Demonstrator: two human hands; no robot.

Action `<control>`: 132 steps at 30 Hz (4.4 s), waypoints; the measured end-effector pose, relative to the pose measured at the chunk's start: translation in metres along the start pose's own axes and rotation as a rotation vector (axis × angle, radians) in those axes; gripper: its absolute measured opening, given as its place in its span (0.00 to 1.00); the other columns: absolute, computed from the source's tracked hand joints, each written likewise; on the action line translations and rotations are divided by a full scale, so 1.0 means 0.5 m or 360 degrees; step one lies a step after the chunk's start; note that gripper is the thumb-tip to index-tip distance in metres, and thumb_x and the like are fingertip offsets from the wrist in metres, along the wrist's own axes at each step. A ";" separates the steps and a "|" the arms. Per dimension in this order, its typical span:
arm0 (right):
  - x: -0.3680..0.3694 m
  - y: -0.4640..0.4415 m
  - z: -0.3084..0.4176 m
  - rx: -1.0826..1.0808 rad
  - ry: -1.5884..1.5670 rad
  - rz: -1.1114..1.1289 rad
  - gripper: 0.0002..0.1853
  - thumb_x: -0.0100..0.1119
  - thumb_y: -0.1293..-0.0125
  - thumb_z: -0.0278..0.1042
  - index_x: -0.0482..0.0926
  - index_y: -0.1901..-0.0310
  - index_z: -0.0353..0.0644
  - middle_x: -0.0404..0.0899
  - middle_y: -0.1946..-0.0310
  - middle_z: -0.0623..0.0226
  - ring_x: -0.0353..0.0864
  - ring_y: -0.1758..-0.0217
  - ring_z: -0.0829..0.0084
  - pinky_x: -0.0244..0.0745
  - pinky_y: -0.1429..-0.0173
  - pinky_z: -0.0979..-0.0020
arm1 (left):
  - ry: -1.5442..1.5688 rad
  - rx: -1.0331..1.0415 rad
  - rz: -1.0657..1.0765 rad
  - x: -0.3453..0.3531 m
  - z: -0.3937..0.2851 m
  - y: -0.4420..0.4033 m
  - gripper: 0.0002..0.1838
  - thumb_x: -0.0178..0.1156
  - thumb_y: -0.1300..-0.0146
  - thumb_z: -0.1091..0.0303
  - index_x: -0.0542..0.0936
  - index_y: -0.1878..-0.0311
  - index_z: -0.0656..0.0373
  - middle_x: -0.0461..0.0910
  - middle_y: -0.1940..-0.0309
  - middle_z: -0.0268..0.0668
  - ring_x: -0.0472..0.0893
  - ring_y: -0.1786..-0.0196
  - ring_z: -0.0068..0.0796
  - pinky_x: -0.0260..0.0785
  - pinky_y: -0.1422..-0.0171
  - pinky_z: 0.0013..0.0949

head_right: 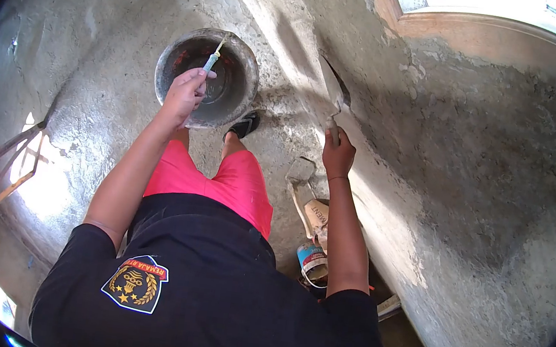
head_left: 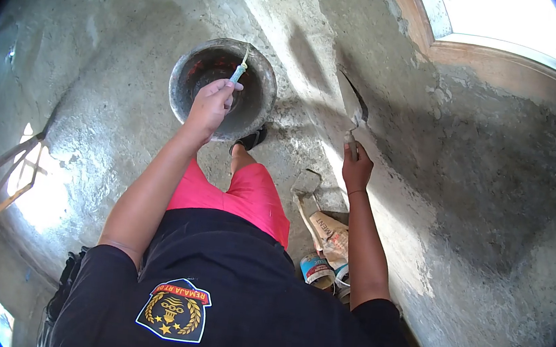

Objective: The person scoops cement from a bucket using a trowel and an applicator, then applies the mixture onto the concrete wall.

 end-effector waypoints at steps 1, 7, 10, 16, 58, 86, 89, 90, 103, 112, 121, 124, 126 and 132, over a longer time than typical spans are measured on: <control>0.001 0.003 0.007 0.0024 -0.0014 0.0036 0.17 0.61 0.39 0.47 0.81 0.54 0.46 0.83 0.67 0.53 0.83 0.61 0.53 0.77 0.57 0.61 | -0.0006 -0.0004 -0.0005 -0.003 0.002 0.000 0.14 0.47 0.29 0.64 0.78 0.54 0.63 0.61 0.80 0.21 0.58 0.77 0.12 0.49 0.74 0.21; -0.009 -0.033 0.008 -0.0038 -0.0130 -0.0060 0.20 0.61 0.39 0.50 0.82 0.53 0.44 0.83 0.66 0.52 0.83 0.63 0.53 0.76 0.58 0.63 | -0.0048 -0.0017 -0.0012 -0.004 0.002 -0.002 0.14 0.47 0.29 0.64 0.78 0.54 0.63 0.61 0.80 0.21 0.58 0.77 0.12 0.49 0.74 0.21; 0.012 -0.003 -0.035 0.0047 0.0001 -0.0083 0.21 0.61 0.39 0.50 0.82 0.52 0.43 0.83 0.65 0.52 0.83 0.61 0.53 0.77 0.57 0.62 | -0.0032 -0.0014 -0.0007 -0.009 0.002 0.001 0.13 0.48 0.29 0.65 0.78 0.55 0.63 0.61 0.80 0.21 0.58 0.77 0.12 0.49 0.73 0.21; 0.005 0.023 0.019 -0.0095 0.0038 -0.0011 0.19 0.61 0.39 0.48 0.82 0.52 0.45 0.82 0.64 0.50 0.82 0.59 0.50 0.77 0.55 0.60 | -0.0015 0.0003 0.0009 -0.016 0.007 0.008 0.13 0.47 0.29 0.65 0.78 0.54 0.63 0.61 0.80 0.21 0.58 0.77 0.11 0.49 0.74 0.21; 0.025 -0.002 0.010 -0.0030 -0.0172 -0.0083 0.20 0.62 0.39 0.48 0.82 0.51 0.43 0.84 0.65 0.55 0.84 0.63 0.60 0.75 0.57 0.68 | -0.0078 -0.0073 0.0021 -0.028 0.013 0.015 0.14 0.48 0.29 0.64 0.78 0.54 0.64 0.61 0.80 0.21 0.58 0.77 0.12 0.50 0.73 0.20; 0.043 0.016 -0.056 0.0207 -0.0355 -0.0146 0.21 0.64 0.39 0.44 0.81 0.50 0.36 0.84 0.61 0.52 0.85 0.58 0.65 0.75 0.52 0.69 | -0.0154 -0.0081 0.0051 -0.047 0.011 0.017 0.14 0.48 0.30 0.63 0.78 0.55 0.63 0.61 0.80 0.21 0.58 0.77 0.12 0.49 0.73 0.21; 0.067 0.061 -0.069 0.0302 -0.0504 -0.0176 0.21 0.63 0.38 0.44 0.81 0.50 0.37 0.84 0.62 0.51 0.85 0.59 0.64 0.75 0.53 0.69 | -0.0100 -0.0092 0.0035 -0.052 0.017 0.019 0.14 0.48 0.30 0.64 0.78 0.55 0.63 0.61 0.80 0.21 0.58 0.78 0.12 0.49 0.73 0.21; 0.069 0.076 -0.066 0.0229 -0.0442 -0.0217 0.21 0.63 0.38 0.44 0.81 0.50 0.37 0.84 0.61 0.51 0.85 0.59 0.64 0.75 0.53 0.69 | -0.0111 -0.0092 0.0047 -0.052 0.018 0.024 0.14 0.48 0.30 0.64 0.78 0.55 0.64 0.61 0.80 0.21 0.58 0.77 0.12 0.49 0.73 0.21; 0.082 0.104 -0.087 0.0376 -0.0647 -0.0216 0.21 0.65 0.39 0.43 0.80 0.50 0.36 0.84 0.61 0.51 0.85 0.60 0.64 0.76 0.54 0.67 | -0.0161 -0.0078 0.0085 -0.058 0.022 0.019 0.14 0.46 0.28 0.61 0.75 0.54 0.62 0.56 0.82 0.19 0.52 0.83 0.09 0.41 0.80 0.20; 0.048 0.059 -0.055 0.0202 -0.0384 -0.0274 0.20 0.65 0.39 0.42 0.81 0.50 0.37 0.84 0.63 0.52 0.85 0.62 0.66 0.76 0.55 0.68 | -0.0121 -0.0097 0.0060 -0.057 0.007 0.021 0.14 0.48 0.29 0.63 0.78 0.55 0.64 0.61 0.81 0.21 0.57 0.78 0.12 0.49 0.73 0.20; 0.027 0.038 -0.016 0.0183 -0.0252 -0.0185 0.20 0.64 0.39 0.41 0.81 0.49 0.38 0.84 0.59 0.53 0.85 0.57 0.59 0.75 0.51 0.68 | -0.0075 -0.0095 0.0082 -0.054 0.011 0.018 0.14 0.48 0.30 0.64 0.78 0.55 0.64 0.61 0.81 0.21 0.58 0.78 0.12 0.49 0.73 0.20; 0.029 0.064 -0.028 0.0169 -0.0325 -0.0247 0.19 0.63 0.38 0.41 0.81 0.49 0.39 0.84 0.58 0.54 0.84 0.56 0.63 0.75 0.50 0.69 | -0.0131 -0.0110 0.0054 -0.052 0.015 0.013 0.13 0.47 0.28 0.62 0.75 0.55 0.62 0.57 0.82 0.20 0.52 0.83 0.09 0.41 0.80 0.19; 0.052 0.084 -0.050 0.0212 -0.0524 -0.0266 0.20 0.63 0.38 0.41 0.80 0.49 0.38 0.85 0.59 0.55 0.84 0.56 0.67 0.75 0.50 0.69 | -0.0131 -0.0112 0.0067 -0.054 0.018 0.012 0.13 0.47 0.28 0.62 0.75 0.55 0.62 0.57 0.82 0.20 0.52 0.83 0.09 0.41 0.80 0.19; 0.031 0.044 -0.033 0.0239 -0.0329 -0.0212 0.20 0.63 0.38 0.40 0.80 0.49 0.36 0.84 0.60 0.54 0.84 0.57 0.68 0.75 0.50 0.70 | -0.0133 -0.0110 0.0080 -0.049 0.021 0.006 0.13 0.47 0.28 0.62 0.75 0.55 0.61 0.57 0.81 0.20 0.52 0.83 0.10 0.41 0.80 0.19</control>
Point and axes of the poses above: each hand's wrist, its own y-axis away from the middle knuckle, its own x-axis out of the palm, z = x × y, the point moved 7 cm from there along -y, towards the middle knuckle
